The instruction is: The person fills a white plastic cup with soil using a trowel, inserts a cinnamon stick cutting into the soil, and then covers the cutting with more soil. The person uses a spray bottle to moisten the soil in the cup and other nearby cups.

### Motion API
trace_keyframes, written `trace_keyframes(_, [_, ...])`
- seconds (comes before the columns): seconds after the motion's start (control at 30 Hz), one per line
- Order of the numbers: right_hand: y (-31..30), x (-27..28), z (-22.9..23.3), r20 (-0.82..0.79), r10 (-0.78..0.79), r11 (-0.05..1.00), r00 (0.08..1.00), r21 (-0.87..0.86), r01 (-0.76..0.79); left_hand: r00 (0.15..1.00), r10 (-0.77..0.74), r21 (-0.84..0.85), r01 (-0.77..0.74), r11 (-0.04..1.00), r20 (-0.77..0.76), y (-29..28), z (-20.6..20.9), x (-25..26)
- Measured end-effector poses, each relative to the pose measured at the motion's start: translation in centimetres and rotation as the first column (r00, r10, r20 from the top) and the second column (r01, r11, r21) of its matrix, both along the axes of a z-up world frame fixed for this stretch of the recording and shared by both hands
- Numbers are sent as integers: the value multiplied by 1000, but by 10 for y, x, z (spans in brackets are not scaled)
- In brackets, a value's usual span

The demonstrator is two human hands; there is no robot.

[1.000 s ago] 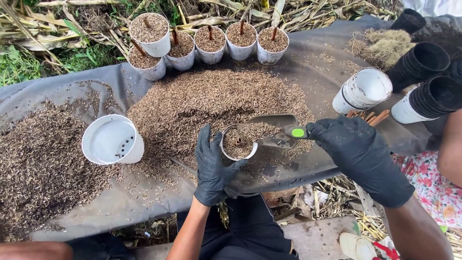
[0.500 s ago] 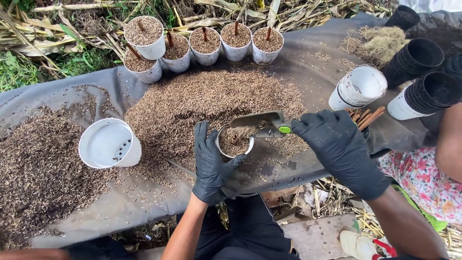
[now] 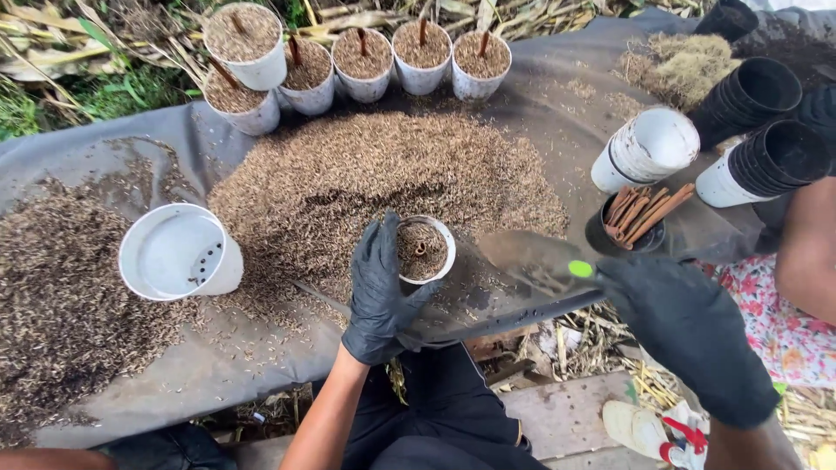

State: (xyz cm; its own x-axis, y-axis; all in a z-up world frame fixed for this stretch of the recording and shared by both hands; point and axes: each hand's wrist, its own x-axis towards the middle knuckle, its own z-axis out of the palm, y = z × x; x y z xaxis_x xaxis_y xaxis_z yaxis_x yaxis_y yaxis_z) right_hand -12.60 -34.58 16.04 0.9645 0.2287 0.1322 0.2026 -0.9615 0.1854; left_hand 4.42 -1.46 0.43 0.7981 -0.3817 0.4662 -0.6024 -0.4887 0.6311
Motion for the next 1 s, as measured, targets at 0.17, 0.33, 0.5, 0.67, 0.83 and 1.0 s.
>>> trace_keyframes(0.17, [17,-23,-15,-162,-258,962,952,48,269,994,108,58,-107,993,-18,-12,-3,-3])
trace_keyframes(0.33, [28,29,-106,-110,-282,955,953,60,290,987,147,97,-152,984,61,-19,-2,-11])
trace_keyframes(0.5, [53,73,-108,-58,-227,947,972,219,234,984,156,132,-166,977,85,-7,-5,-17])
trace_keyframes(0.67, [42,57,-97,88,-189,946,978,284,158,990,139,114,-142,983,38,-3,3,-14])
trace_keyframes(0.83, [20,41,-93,170,-215,941,962,299,158,991,131,65,-130,989,-21,-3,4,-12])
trace_keyframes(1.0, [23,36,-48,144,-230,916,962,365,164,990,108,26,-106,994,-93,-4,5,-7])
